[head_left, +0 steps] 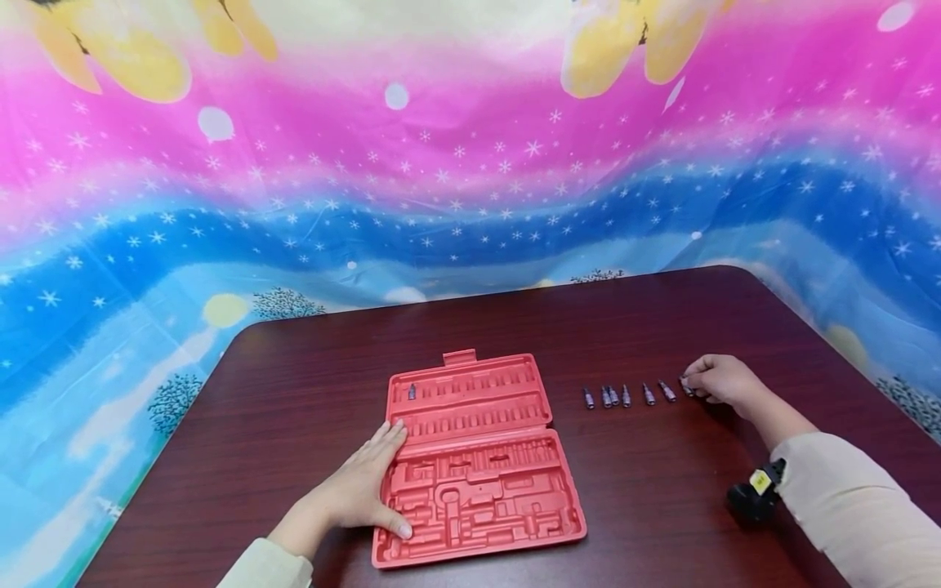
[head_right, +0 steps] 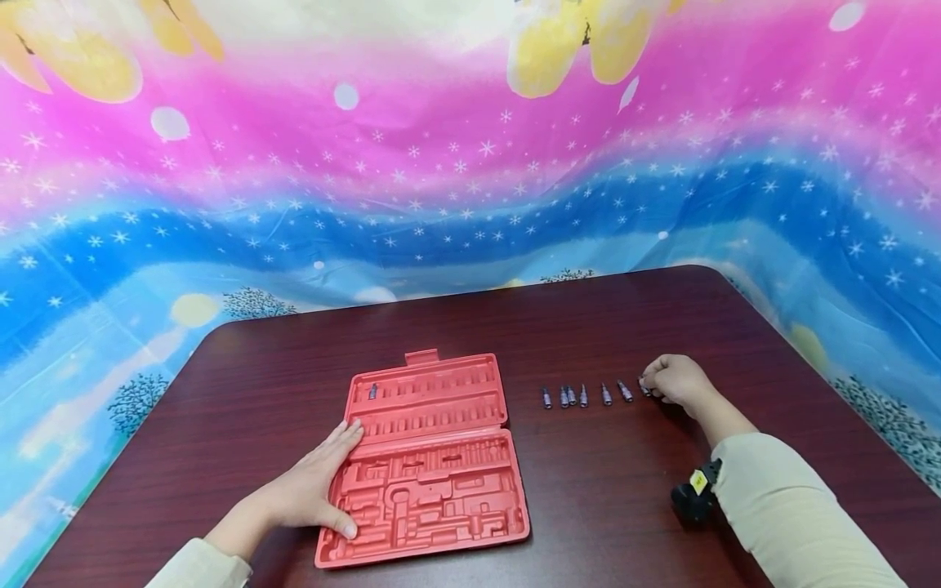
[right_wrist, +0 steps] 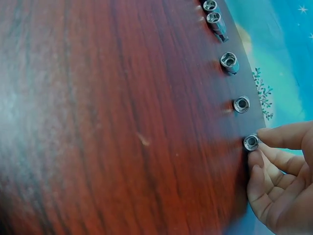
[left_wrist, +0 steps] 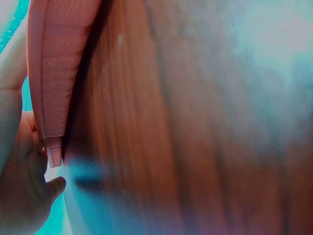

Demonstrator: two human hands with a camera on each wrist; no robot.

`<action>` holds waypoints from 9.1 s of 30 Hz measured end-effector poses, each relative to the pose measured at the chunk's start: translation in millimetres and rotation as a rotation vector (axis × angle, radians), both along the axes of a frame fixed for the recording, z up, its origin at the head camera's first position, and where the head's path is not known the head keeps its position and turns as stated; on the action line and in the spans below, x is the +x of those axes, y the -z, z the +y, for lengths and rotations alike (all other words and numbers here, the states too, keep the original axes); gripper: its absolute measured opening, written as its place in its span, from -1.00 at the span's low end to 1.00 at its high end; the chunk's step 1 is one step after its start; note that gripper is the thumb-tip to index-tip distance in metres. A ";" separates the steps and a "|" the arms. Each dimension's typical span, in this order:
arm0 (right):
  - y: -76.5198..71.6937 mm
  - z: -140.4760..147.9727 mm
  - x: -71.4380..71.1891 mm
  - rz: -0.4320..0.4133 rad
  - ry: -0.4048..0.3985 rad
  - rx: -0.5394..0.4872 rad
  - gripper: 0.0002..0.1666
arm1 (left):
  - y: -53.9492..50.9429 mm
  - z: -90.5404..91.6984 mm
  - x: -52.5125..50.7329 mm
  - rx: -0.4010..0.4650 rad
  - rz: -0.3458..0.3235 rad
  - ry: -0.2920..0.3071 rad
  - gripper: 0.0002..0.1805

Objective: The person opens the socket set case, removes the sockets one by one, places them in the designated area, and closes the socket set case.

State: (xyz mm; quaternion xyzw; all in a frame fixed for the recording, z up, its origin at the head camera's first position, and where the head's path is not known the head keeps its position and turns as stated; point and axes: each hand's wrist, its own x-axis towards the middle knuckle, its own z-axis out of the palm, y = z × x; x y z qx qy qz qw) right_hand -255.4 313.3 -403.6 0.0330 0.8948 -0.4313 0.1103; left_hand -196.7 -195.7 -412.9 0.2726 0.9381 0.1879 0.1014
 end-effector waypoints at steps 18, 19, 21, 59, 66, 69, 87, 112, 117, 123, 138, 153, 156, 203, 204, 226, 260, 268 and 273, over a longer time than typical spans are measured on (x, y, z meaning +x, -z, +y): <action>-2.8 2.6 4.0 0.002 -0.002 0.007 -0.64 | -4.1 2.8 0.2 0.003 0.002 0.008 0.35; -2.9 2.7 4.3 0.001 -0.002 0.006 -0.63 | -4.3 2.9 0.2 0.001 0.004 0.008 0.35; -3.0 3.2 5.3 -0.001 -0.005 0.001 -0.62 | -4.6 3.1 0.5 -0.001 0.006 0.008 0.35; -29.4 -124.7 2.5 0.057 -0.131 -0.357 -0.63 | -0.4 -0.5 1.7 0.008 -0.007 0.014 0.32; -28.7 -165.3 -1.7 0.028 -0.163 -0.400 -0.65 | -0.5 -0.9 2.2 0.000 -0.010 0.013 0.32; -30.7 -179.9 -3.6 0.008 -0.175 -0.420 -0.66 | -0.9 -1.3 2.0 -0.008 -0.012 0.015 0.32; -20.5 -249.7 -28.2 -0.070 -0.154 -0.524 -0.73 | -5.3 0.0 4.1 -0.029 -0.030 0.011 0.33; -14.2 -317.2 -54.9 -0.109 -0.270 -0.509 -0.69 | -4.6 3.2 1.1 -0.031 -0.030 0.025 0.31; -12.8 -324.8 -61.1 -0.131 -0.297 -0.487 -0.71 | -4.8 2.9 0.0 -0.031 -0.039 0.021 0.32; -12.0 -335.6 -67.1 -0.140 -0.300 -0.397 -0.73 | -5.9 3.3 -1.4 -0.046 -0.060 0.018 0.33; -14.6 -357.5 -62.5 -0.040 -0.225 -0.277 -0.84 | -5.3 1.9 -1.4 -0.067 -0.049 0.017 0.34; 35.1 -373.4 -104.5 -0.012 -0.114 -0.155 -0.96 | -3.9 1.8 -0.5 -0.069 -0.054 0.009 0.33; 9.9 -369.2 -85.3 -0.017 -0.095 -0.115 -0.97 | -4.3 2.0 -0.9 -0.063 -0.060 0.008 0.33; -41.8 -280.5 -36.7 -0.113 -0.173 -0.669 -0.78 | -5.3 4.0 -0.1 -0.082 -0.052 -0.020 0.34; -42.8 -276.2 -35.6 -0.111 -0.171 -0.677 -0.78 | -5.4 4.1 0.0 -0.082 -0.052 -0.021 0.34; -48.3 -165.1 -19.2 -0.046 -0.127 -0.665 -0.74 | -6.0 2.6 -0.3 -0.051 -0.027 -0.006 0.31; -25.3 2.4 5.1 0.062 0.078 -0.540 -0.84 | -2.5 -0.1 0.5 -0.022 -0.013 0.008 0.32; -10.4 27.4 4.1 -0.002 0.074 -0.344 -0.88 | -1.3 -0.5 0.7 -0.018 -0.008 0.013 0.32; -3.0 34.1 2.3 -0.058 0.073 -0.267 -0.82 | -2.6 0.3 0.9 -0.021 -0.020 0.008 0.31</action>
